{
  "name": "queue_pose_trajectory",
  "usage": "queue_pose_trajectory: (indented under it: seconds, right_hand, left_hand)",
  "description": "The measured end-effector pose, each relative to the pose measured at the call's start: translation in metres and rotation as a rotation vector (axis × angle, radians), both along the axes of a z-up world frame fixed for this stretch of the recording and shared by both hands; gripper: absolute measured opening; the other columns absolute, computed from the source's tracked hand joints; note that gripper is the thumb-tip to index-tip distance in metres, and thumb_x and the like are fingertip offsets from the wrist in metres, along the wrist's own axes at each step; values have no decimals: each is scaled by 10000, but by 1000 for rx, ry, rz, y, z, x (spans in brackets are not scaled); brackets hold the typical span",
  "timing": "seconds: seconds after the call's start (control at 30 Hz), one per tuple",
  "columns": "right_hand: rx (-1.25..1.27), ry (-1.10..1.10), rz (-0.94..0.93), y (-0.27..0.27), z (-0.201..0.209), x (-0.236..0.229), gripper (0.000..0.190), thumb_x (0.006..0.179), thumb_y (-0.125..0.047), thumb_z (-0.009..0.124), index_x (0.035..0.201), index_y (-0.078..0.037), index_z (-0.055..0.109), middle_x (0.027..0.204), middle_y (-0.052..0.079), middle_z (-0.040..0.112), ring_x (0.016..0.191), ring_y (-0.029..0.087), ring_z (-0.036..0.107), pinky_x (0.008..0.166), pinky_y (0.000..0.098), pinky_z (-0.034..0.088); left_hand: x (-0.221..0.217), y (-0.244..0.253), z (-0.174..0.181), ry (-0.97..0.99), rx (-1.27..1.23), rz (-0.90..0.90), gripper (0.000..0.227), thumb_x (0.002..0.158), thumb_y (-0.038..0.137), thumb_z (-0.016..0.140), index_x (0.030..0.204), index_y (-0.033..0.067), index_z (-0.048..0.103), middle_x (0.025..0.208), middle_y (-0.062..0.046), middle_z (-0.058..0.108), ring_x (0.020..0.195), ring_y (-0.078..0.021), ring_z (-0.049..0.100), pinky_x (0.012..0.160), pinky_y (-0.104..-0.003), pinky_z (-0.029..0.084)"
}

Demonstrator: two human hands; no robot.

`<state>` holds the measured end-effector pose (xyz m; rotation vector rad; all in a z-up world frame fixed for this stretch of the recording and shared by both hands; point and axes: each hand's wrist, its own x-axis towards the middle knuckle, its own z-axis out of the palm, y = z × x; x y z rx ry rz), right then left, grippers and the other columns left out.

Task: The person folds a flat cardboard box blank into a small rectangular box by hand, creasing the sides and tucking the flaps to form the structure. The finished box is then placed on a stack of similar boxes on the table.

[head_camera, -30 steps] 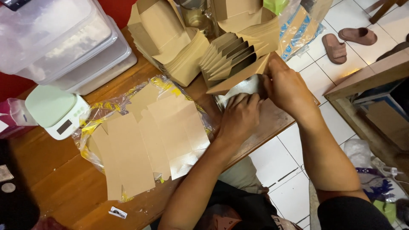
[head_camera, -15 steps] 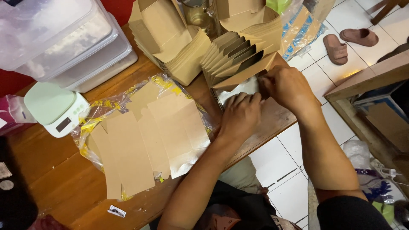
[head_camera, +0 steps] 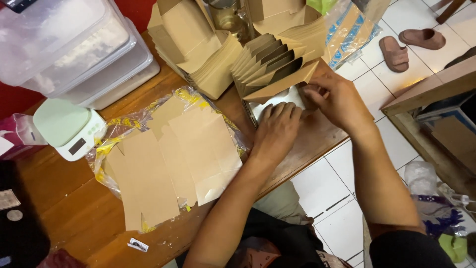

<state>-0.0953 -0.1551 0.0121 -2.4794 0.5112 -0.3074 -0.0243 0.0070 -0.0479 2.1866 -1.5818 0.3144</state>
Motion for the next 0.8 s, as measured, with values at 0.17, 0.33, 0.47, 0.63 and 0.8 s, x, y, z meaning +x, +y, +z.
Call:
queue_pose_trajectory:
  seconds: [0.17, 0.33, 0.47, 0.63, 0.8]
  right_hand:
    - [56, 139, -156, 27, -3, 3, 278, 974, -338, 641, 1137, -116, 685, 961, 166, 711, 960, 359, 684, 788, 485, 561]
    - [-46, 291, -197, 15, -57, 5, 415, 1030, -410, 510, 985, -57, 723, 804, 227, 702, 877, 386, 704, 720, 492, 571]
    - [-58, 131, -207, 10, -48, 3, 231, 992, -291, 596, 1037, -94, 709, 885, 179, 699, 907, 397, 677, 726, 508, 555]
    - [-66, -225, -254, 26, -25, -10, 146, 900, -55, 784, 1040, -70, 747, 930, 180, 706, 894, 346, 696, 696, 377, 584]
    - [-21, -245, -289, 26, -26, -16, 72, 1001, -98, 742, 985, -64, 680, 826, 130, 693, 800, 272, 705, 671, 353, 563]
  left_hand:
    - [-1, -4, -5, 11, -49, -11, 162, 916, 139, 513, 1046, 63, 575, 938, -109, 617, 987, -275, 628, 919, -414, 460]
    - [-7, -2, 7, 57, -69, 45, 267, 904, 130, 537, 1156, 43, 538, 931, -121, 644, 961, -281, 660, 972, -446, 458]
    - [-19, 13, 27, 21, -179, 109, 360, 854, 200, 625, 1167, 42, 544, 917, -133, 631, 930, -292, 650, 956, -494, 457]
    - [-23, 44, 41, 125, -353, 341, 289, 843, 183, 682, 1039, 22, 544, 880, -147, 515, 864, -340, 571, 803, -467, 488]
    - [-19, 45, 38, 305, -583, 409, 351, 856, 116, 696, 1053, -49, 458, 994, -225, 470, 938, -423, 529, 866, -483, 464]
